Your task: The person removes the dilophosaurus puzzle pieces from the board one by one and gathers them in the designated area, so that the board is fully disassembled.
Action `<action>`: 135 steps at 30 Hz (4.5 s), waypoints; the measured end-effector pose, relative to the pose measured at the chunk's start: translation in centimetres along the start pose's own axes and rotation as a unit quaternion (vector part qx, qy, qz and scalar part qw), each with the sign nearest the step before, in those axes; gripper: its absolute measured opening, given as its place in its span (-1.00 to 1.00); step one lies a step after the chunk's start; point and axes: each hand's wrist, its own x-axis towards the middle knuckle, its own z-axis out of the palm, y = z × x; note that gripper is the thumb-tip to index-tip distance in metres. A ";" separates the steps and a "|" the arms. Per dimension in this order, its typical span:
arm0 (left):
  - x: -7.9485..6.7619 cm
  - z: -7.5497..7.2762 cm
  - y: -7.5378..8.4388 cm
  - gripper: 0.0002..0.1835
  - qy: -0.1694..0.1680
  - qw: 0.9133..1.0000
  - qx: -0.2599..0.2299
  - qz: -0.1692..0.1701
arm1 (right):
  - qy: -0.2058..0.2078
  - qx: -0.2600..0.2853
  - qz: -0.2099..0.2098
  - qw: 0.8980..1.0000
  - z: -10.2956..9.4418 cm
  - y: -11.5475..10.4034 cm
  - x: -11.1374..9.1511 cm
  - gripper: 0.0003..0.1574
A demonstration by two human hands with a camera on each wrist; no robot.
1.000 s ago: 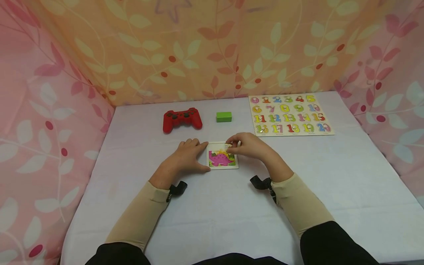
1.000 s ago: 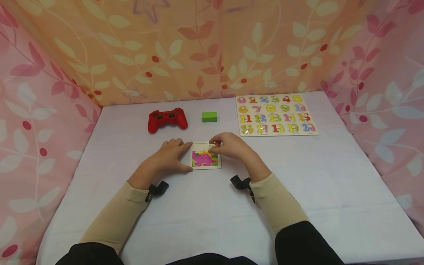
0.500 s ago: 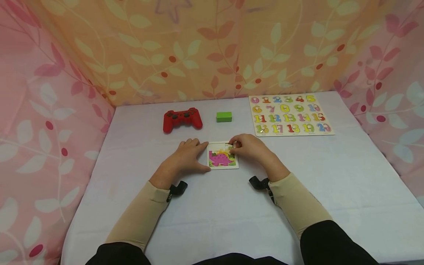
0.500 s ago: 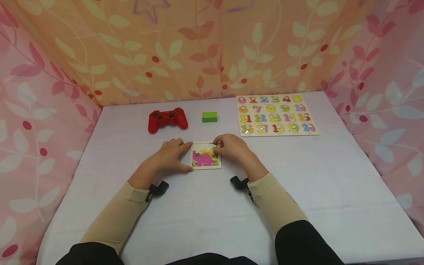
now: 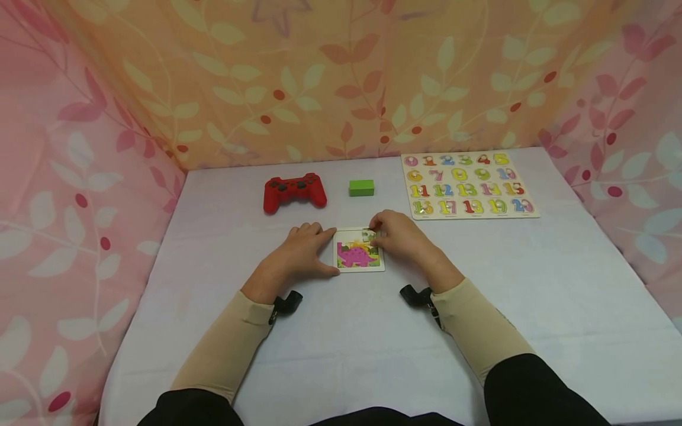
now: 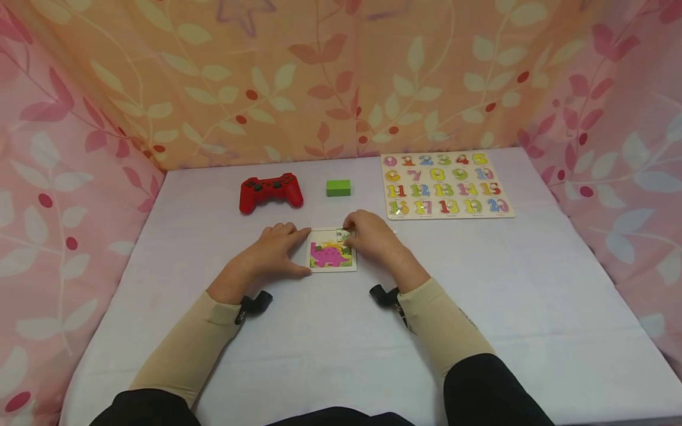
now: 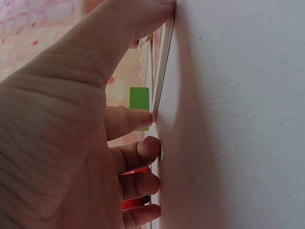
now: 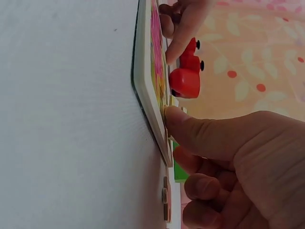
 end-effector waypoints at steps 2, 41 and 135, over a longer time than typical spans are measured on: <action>0.0 0.0 0.0 0.11 0.001 1.000 -0.002 -0.001 | 0.004 0.000 -0.008 1.000 0.0 0.1 0.1 -0.67; 0.0 0.1 0.1 0.14 -0.001 1.000 -0.003 -0.006 | 0.111 0.071 -0.141 0.981 -10.5 -1.3 -5.5 -0.60; 0.0 0.3 -0.1 0.06 -0.001 0.999 -0.035 -0.003 | 0.088 0.041 0.058 0.994 -13.6 2.9 -7.6 -0.45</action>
